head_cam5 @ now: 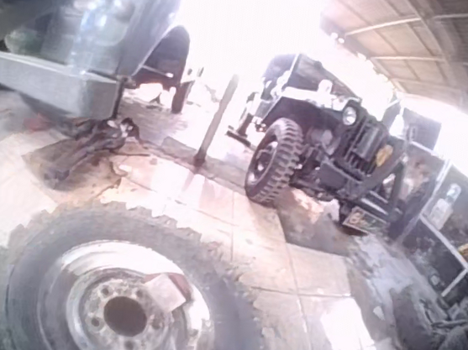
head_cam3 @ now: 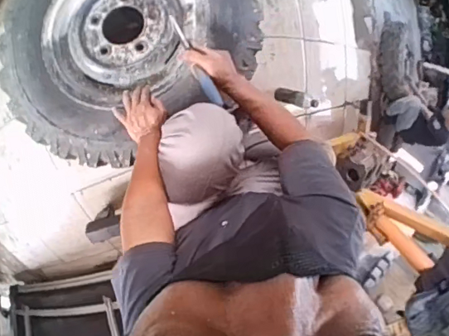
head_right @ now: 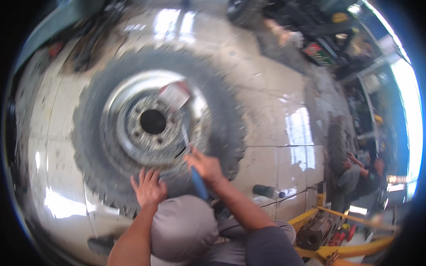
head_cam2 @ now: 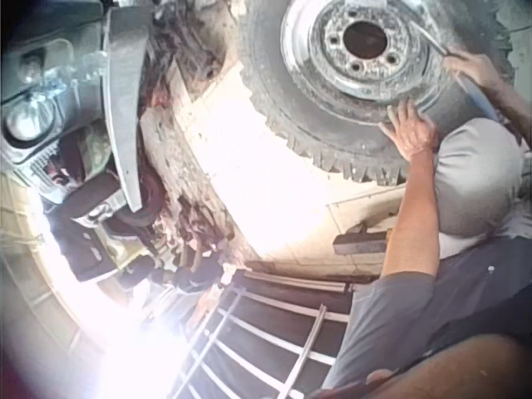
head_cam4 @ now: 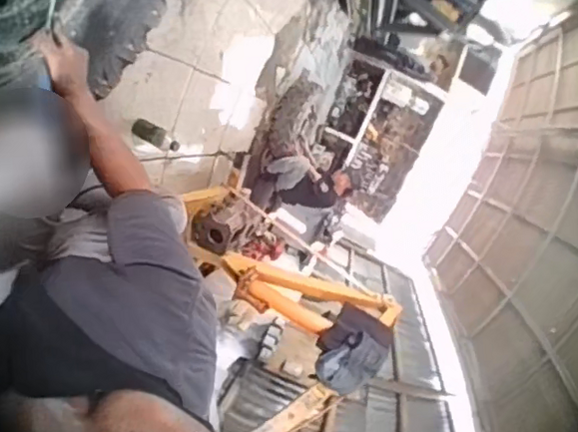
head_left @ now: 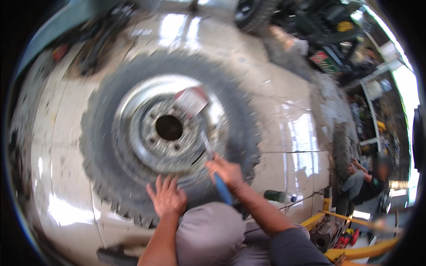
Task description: The person sits on the floor and uses a scraper tool to clean the inner rim of a large vehicle tire. They repeatedly scrape the metal surface to remove dirt and grime, holding the tire steady with their left hand while working with their right.
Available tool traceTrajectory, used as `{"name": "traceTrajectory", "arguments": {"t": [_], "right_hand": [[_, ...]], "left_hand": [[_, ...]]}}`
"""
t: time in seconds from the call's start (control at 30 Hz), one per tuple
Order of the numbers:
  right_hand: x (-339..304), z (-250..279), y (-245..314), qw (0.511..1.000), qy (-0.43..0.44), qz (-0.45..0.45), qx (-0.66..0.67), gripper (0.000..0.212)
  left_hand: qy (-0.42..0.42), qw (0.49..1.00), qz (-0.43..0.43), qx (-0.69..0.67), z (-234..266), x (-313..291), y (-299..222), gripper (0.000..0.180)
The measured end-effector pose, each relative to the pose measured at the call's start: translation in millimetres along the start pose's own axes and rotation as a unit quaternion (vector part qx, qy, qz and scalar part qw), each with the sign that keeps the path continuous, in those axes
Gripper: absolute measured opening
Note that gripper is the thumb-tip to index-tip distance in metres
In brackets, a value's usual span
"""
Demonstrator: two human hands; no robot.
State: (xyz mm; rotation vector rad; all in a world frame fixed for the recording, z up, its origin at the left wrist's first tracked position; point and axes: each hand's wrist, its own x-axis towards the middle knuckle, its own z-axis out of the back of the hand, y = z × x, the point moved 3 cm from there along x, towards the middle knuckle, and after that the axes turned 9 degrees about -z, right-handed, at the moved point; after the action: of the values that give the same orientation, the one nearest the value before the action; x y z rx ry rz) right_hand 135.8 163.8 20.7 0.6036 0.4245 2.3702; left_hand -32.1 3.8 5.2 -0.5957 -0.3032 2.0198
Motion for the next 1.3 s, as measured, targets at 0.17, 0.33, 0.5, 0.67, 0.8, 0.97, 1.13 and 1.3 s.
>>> {"name": "traceTrajectory", "arguments": {"t": [0.17,0.33,0.5,0.67,0.8,0.97,1.13,1.3], "right_hand": [[-32,5,-31,0.987,0.094,-0.133,-0.012,0.032],[-26,-12,-15,0.989,0.074,-0.124,0.035,0.030],[-4,-20,6,0.978,0.134,-0.146,0.063,0.029],[0,-27,10,0.985,0.071,-0.114,0.107,0.029],[0,-19,18,0.986,0.043,-0.122,0.105,0.027],[-16,-2,2,0.986,0.051,-0.127,0.100,0.023],[-14,-3,5,0.977,0.053,-0.143,0.146,0.023],[8,-22,1,0.978,0.096,-0.127,0.132,0.030]], "left_hand": [[-0.026,1.000,-0.010,0.014,-22,6,1,0.047],[-0.054,0.998,0.003,0.025,-27,5,23,0.048],[-0.057,0.998,-0.016,0.026,-35,6,25,0.049],[-0.057,0.998,-0.019,0.021,-32,9,18,0.049],[-0.029,0.999,-0.003,0.030,-25,7,12,0.049],[-0.020,0.999,0.007,0.025,-23,5,16,0.049],[-0.023,1.000,0.003,0.018,-27,5,18,0.050],[-0.020,0.999,-0.010,0.033,-30,7,14,0.050]]}}
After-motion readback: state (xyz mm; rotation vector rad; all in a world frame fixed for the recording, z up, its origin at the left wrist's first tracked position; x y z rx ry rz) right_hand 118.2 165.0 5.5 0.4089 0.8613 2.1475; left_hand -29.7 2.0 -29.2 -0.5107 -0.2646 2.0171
